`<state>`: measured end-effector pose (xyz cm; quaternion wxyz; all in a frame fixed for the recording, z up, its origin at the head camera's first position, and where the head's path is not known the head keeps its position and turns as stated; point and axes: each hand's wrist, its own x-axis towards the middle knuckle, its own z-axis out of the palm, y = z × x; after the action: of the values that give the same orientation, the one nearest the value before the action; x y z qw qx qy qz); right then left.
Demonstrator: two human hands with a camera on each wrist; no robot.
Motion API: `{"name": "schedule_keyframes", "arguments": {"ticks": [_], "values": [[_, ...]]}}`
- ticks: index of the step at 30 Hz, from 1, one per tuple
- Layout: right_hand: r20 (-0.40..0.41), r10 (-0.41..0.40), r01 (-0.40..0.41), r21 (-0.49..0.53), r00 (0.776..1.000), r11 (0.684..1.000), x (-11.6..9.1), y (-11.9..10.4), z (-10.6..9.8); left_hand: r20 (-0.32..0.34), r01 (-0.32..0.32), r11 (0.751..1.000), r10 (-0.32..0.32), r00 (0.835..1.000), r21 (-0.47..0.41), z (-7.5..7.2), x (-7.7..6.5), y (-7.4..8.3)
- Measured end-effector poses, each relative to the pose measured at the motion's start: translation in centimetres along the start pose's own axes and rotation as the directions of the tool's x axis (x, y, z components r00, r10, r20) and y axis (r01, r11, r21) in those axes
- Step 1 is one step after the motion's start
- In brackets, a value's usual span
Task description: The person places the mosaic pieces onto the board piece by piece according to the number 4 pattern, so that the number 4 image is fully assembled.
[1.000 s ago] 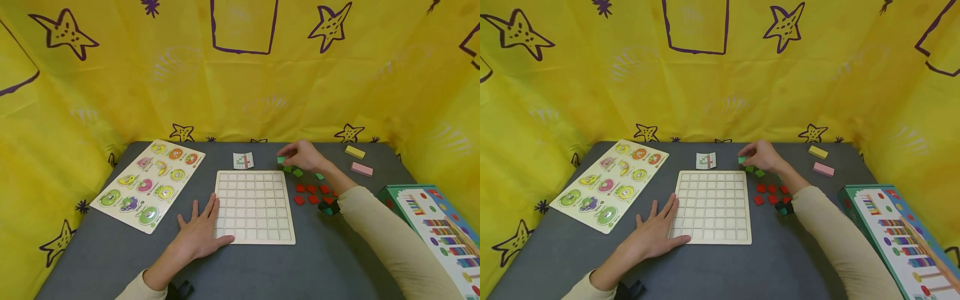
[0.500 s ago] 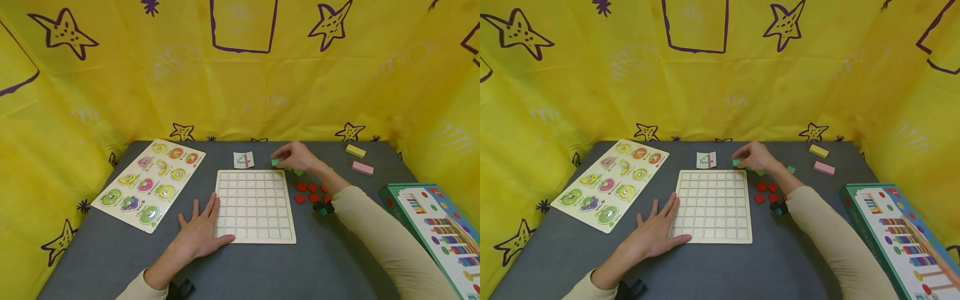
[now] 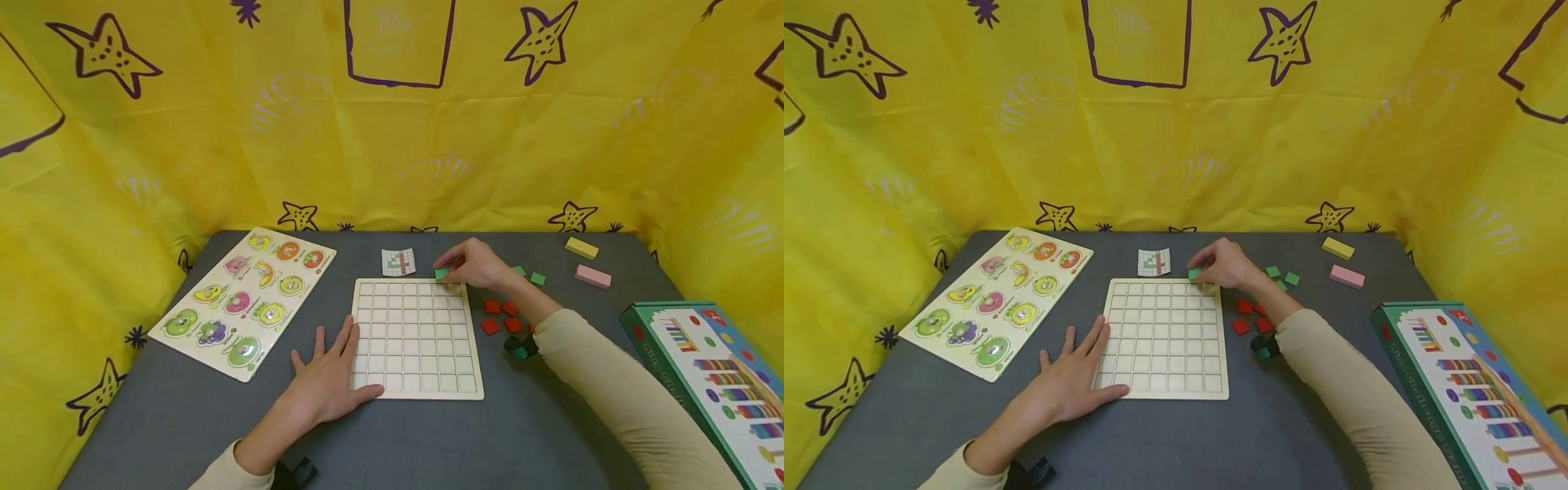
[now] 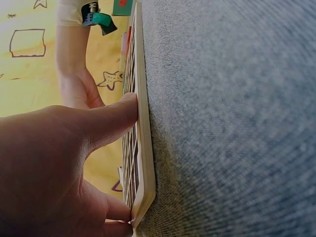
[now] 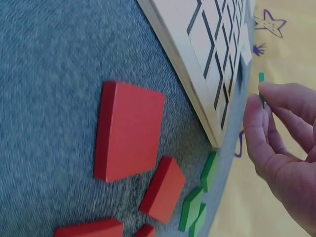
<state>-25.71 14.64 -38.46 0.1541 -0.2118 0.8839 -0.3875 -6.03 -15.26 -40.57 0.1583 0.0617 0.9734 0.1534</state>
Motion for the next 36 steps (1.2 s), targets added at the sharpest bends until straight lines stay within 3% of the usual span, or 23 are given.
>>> {"name": "schedule_keyframes", "arguments": {"ticks": [23, 36], "values": [[0.016, 0.042, -0.042, 0.023, 0.999, 0.999, 1.1, -0.8, 2.9, 0.007, 0.001, 1.0, -0.001, 1.0, -0.003, 0.1, 0.3, -0.1], [0.043, 0.039, -0.038, -0.014, 0.998, 0.999, 1.3, -1.6, 3.1, 0.013, 0.001, 1.0, -0.001, 1.0, -0.01, -0.1, 0.2, -0.1]]}}
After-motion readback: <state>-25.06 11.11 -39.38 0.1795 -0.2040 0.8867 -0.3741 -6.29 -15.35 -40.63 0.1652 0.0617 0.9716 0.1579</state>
